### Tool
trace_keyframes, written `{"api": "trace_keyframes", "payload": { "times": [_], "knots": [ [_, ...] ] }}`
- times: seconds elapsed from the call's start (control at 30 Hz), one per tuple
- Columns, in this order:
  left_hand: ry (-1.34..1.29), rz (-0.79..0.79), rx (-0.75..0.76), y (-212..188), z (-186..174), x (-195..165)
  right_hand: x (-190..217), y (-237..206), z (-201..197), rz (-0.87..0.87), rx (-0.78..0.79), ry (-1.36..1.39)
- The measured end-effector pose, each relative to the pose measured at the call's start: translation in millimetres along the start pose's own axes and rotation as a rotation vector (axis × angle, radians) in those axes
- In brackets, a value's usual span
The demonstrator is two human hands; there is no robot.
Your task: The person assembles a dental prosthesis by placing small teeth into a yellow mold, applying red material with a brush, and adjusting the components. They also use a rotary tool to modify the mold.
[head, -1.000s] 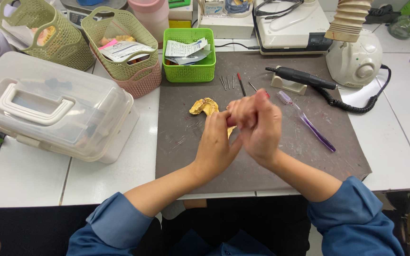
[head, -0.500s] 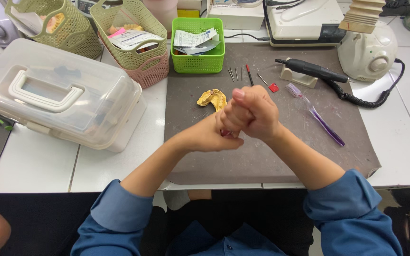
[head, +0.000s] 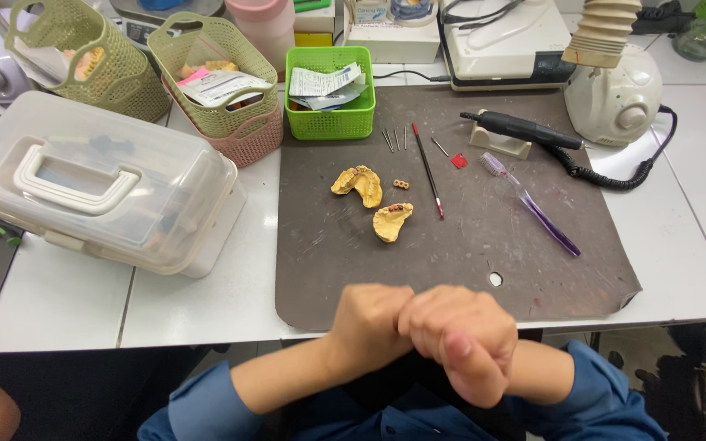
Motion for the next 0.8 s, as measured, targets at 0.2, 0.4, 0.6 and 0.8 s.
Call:
{"api": "trace_keyframes", "payload": {
  "times": [0.2,0.4,0.6,0.8],
  "knots": [
    [-0.313,-0.133,0.419,-71.0,64.8,5.6,-9.0,-36.9,20.4,0.262,0.354,0.303],
    [-1.264,-0.553,1.057,-121.7,127.8,-5.9,-44.0,-61.6,25.5,0.775,-0.012,0.975],
    [-1.47,-0.954,0.758,-100.3,99.1,1.4,-56.8,-62.2,-23.1,1.048,-0.403,0.553],
    [-0.624,-0.751,0.426,-66.8,56.6,0.2,-31.5,-65.5,-22.8,0.828,-0.424,0.463]
  ]
}}
Point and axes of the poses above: each hand's wrist, its own y-axis towards the middle knuckle, its own z-axis out of the palm, x = y × z, the point moved 8 cm from there along y, towards the middle knuckle, and after that the axes turned 6 degrees about -z, right-handed, at the moved point
